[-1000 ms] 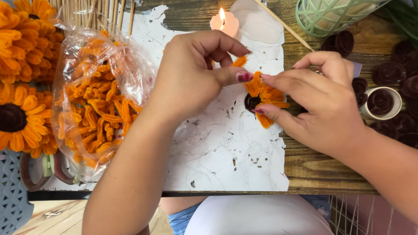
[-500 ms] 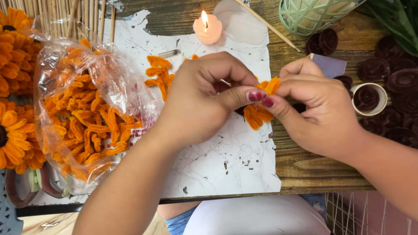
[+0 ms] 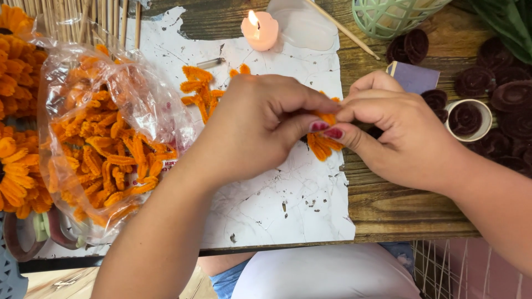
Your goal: The person assembles a decorative flower by melting the ends of orange pipe cleaners over a candle flame and pressing them into a dark circular center on a sheet of paper.
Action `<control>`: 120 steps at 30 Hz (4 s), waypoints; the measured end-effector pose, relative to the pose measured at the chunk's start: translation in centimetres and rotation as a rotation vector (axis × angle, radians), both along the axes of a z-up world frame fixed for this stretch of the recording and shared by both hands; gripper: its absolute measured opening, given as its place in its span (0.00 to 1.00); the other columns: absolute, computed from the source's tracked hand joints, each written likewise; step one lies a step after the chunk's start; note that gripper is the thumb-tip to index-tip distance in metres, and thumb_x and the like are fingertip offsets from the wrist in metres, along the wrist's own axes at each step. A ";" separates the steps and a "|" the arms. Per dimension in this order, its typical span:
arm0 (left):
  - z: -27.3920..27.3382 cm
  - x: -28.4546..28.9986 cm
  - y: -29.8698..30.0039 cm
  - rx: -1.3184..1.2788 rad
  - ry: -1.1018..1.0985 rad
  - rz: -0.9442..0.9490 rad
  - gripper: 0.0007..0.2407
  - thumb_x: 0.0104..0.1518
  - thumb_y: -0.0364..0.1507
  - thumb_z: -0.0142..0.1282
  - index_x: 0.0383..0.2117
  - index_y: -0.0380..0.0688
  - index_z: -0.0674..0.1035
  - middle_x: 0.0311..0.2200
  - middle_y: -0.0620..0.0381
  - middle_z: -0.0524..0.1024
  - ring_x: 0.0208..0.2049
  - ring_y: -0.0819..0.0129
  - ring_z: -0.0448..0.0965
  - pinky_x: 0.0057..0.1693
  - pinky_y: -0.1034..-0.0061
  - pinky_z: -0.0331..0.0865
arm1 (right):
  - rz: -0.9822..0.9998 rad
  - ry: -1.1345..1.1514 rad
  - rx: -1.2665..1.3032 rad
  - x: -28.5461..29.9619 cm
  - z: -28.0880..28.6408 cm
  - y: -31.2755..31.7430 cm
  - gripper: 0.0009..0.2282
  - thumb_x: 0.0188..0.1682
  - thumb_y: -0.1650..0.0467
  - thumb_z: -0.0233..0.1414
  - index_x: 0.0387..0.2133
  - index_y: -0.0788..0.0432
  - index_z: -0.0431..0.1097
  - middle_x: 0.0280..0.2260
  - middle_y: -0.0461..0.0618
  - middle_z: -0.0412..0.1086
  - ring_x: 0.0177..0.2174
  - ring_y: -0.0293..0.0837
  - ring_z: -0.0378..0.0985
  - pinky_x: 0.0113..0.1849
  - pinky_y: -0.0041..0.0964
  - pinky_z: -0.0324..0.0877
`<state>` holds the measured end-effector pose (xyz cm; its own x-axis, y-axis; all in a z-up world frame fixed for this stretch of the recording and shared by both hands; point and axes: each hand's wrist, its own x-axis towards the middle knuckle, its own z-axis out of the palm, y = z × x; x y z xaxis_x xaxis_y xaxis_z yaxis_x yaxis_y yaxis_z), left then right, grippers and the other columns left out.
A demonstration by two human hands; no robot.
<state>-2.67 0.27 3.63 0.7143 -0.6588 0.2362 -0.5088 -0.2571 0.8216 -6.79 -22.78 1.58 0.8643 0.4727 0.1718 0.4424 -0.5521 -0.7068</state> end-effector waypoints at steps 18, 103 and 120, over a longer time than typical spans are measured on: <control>-1.7 2.0 -0.1 0.448 0.251 0.331 0.05 0.47 0.30 0.63 0.26 0.58 0.89 0.23 0.69 0.86 0.26 0.77 0.83 0.40 0.79 0.73 | 0.080 -0.492 -0.453 0.5 -1.1 -0.3 0.19 0.50 0.55 0.60 0.51 0.46 0.79 0.56 0.32 0.73 0.53 0.62 0.63 0.42 0.57 0.53; -3.9 2.0 -1.7 0.267 0.049 0.394 0.08 0.45 0.34 0.72 0.16 0.56 0.82 0.18 0.71 0.82 0.20 0.77 0.77 0.29 0.75 0.66 | -0.043 -0.633 -0.571 -1.0 -1.4 0.3 0.20 0.55 0.48 0.63 0.45 0.49 0.83 0.47 0.38 0.75 0.46 0.58 0.65 0.41 0.52 0.50; -3.2 1.5 -3.3 0.654 -0.118 0.352 0.05 0.44 0.22 0.57 0.19 0.49 0.75 0.29 0.51 0.73 0.25 0.39 0.76 0.27 0.47 0.64 | -0.058 -0.462 -0.381 -0.5 -1.8 0.2 0.29 0.48 0.49 0.67 0.45 0.62 0.72 0.43 0.46 0.74 0.47 0.62 0.63 0.47 0.55 0.52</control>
